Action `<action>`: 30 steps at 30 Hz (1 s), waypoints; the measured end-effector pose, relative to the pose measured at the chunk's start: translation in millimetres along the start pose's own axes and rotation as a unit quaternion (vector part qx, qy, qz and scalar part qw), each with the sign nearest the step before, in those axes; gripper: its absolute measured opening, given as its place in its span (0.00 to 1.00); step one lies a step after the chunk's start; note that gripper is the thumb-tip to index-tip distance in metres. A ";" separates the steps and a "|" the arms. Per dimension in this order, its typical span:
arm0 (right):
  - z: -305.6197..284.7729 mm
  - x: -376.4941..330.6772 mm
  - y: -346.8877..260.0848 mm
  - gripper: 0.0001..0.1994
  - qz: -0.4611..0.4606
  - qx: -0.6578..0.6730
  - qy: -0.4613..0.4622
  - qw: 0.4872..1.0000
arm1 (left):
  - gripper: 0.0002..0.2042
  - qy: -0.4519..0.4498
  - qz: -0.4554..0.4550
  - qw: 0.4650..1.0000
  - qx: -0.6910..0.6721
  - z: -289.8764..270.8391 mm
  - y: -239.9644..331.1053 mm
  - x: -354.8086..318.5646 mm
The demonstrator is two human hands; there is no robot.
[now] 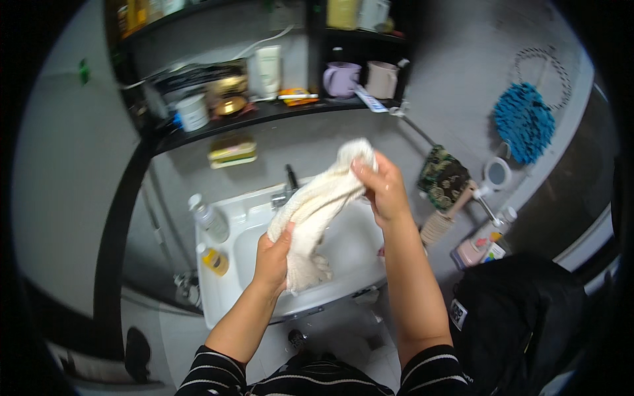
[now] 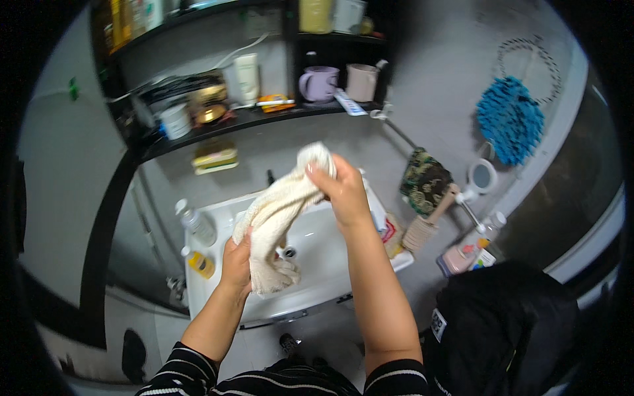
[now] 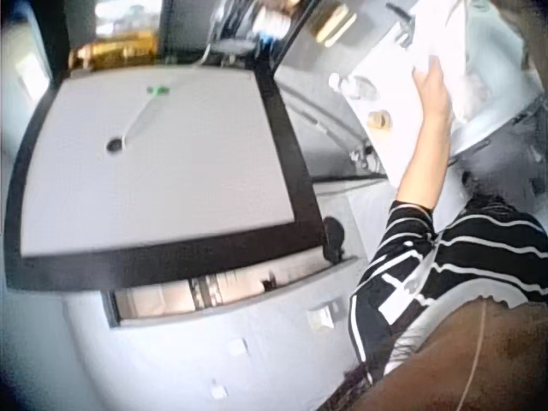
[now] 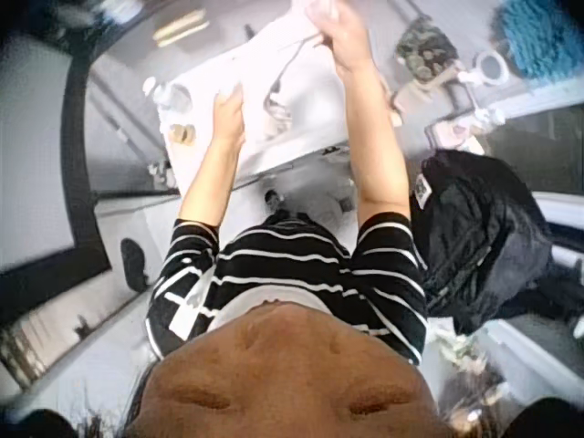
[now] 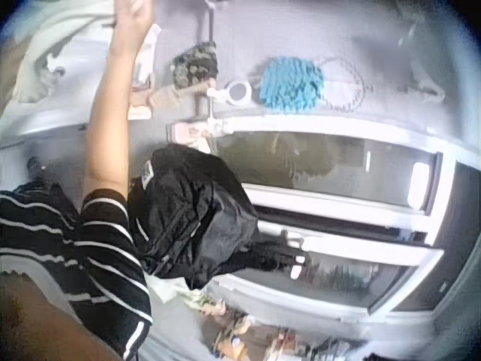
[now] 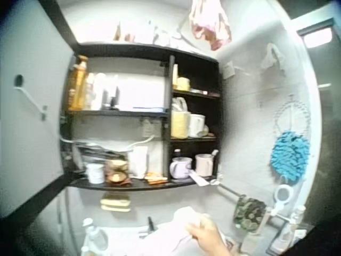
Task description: The person washes a sponge and a toothbrush in a bathroom sink, then moves to a bedroom to wipe the headboard of a bed with a cloth.
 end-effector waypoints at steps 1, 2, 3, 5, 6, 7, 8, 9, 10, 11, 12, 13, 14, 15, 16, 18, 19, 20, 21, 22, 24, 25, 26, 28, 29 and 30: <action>8.7 -10.1 16.3 0.10 0.016 -0.043 -0.028 0.999 | 0.18 0.040 0.006 0.999 -0.007 -14.6 4.6 -12.2; 18.8 -22.2 33.8 0.09 0.033 -0.086 -0.059 0.994 | 0.19 0.102 0.025 0.994 -0.014 -35.7 2.9 -25.4; 35.7 -38.1 53.4 0.09 0.093 -0.116 -0.117 0.982 | 0.19 0.143 0.064 0.987 -0.040 -49.3 4.9 -42.8; 61.1 -73.1 98.2 0.12 0.163 -0.194 -0.259 0.932 | 0.21 0.212 0.116 0.967 -0.075 -65.7 7.9 -77.9; 73.3 -91.1 119.9 0.13 0.173 -0.233 -0.342 0.894 | 0.22 0.246 0.128 0.958 -0.078 -71.4 11.1 -98.8; 89.6 -110.3 131.1 0.15 0.249 -0.199 -0.374 0.871 | 0.22 0.252 0.114 0.957 -0.086 -93.4 6.8 -119.5; 103.2 -130.4 141.6 0.17 0.327 -0.169 -0.399 0.840 | 0.22 0.282 0.127 0.946 -0.095 -104.7 4.7 -140.2; 116.4 -145.9 149.7 0.18 0.333 -0.167 -0.409 0.833 | 0.23 0.291 0.122 0.943 -0.108 -119.4 4.6 -163.2; 128.4 -158.7 156.5 0.19 0.335 -0.168 -0.415 0.829 | 0.25 0.293 0.116 0.941 -0.122 -130.0 9.9 -186.4; 139.8 -166.8 162.0 0.19 0.338 -0.175 -0.418 0.825 | 0.26 0.299 0.124 0.938 -0.124 -134.1 17.8 -207.3; 154.9 -173.4 163.7 0.20 0.330 -0.186 -0.432 0.819 | 0.27 0.303 0.130 0.936 -0.125 -135.8 27.1 -227.4; 171.9 -179.8 164.0 0.20 0.319 -0.197 -0.446 0.813 | 0.27 0.306 0.138 0.933 -0.127 -136.6 36.8 -245.7; 188.4 -187.1 163.5 0.20 0.312 -0.209 -0.458 0.806 | 0.28 0.311 0.150 0.928 -0.138 -139.0 43.9 -261.7; 204.8 -190.1 154.1 0.22 0.250 -0.237 -0.463 0.816 | 0.28 0.314 0.160 0.924 -0.150 -141.9 51.7 -275.3; 226.9 -194.7 134.5 0.24 0.188 -0.257 -0.469 0.824 | 0.28 0.322 0.172 0.918 -0.158 -147.3 59.1 -293.4; 269.5 -195.9 86.6 0.32 -0.084 -0.314 -0.356 0.876 | 0.29 0.327 0.212 0.908 -0.151 -158.1 80.3 -325.8; 286.3 -199.7 60.3 0.39 -0.283 -0.330 -0.220 0.873 | 0.29 0.332 0.233 0.902 -0.148 -162.7 89.9 -340.7; 299.9 -200.1 36.5 0.49 -0.351 -0.238 -0.185 0.887 | 0.29 0.336 0.252 0.896 -0.146 -168.0 99.2 -354.6; 320.3 -203.6 6.4 0.52 -0.432 -0.230 -0.162 0.857 | 0.29 0.312 0.270 0.903 -0.117 -176.7 109.5 -368.6; 339.4 -202.3 -2.7 0.52 -0.439 -0.241 -0.153 0.852 | 0.28 0.326 0.261 0.901 -0.119 -188.3 113.9 -379.7; 381.4 -206.1 -8.7 0.52 -0.450 -0.258 -0.130 0.845 | 0.27 0.356 0.239 0.896 -0.115 -216.2 128.8 -409.7; 399.1 -211.6 -4.0 0.52 -0.437 -0.261 -0.117 0.853 | 0.26 0.348 0.261 0.892 -0.125 -227.9 136.7 -424.8; 412.8 -217.3 1.5 0.52 -0.424 -0.264 -0.106 0.860 | 0.26 0.349 0.264 0.892 -0.113 -237.9 148.8 -438.4; 425.0 -224.7 18.9 0.53 -0.412 -0.293 -0.050 0.861 | 0.26 0.363 0.272 0.887 -0.086 -255.7 172.8 -472.3; 427.3 -227.2 15.9 0.51 -0.406 -0.316 0.003 0.857 | 0.24 0.359 0.275 0.888 -0.084 -267.2 181.8 -479.4; 425.7 -227.1 19.3 0.48 -0.407 -0.326 0.050 0.852 | 0.23 0.356 0.267 0.892 -0.076 -276.5 191.5 -488.2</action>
Point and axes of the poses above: each hand's wrist, its own x-axis towards the middle knuckle, its own z-axis out of the palm, y = z × x, the point moved 3 cm from there along x, towards the middle knuckle, and after that the axes turned 2 degrees about -y, right-handed, at the moved point
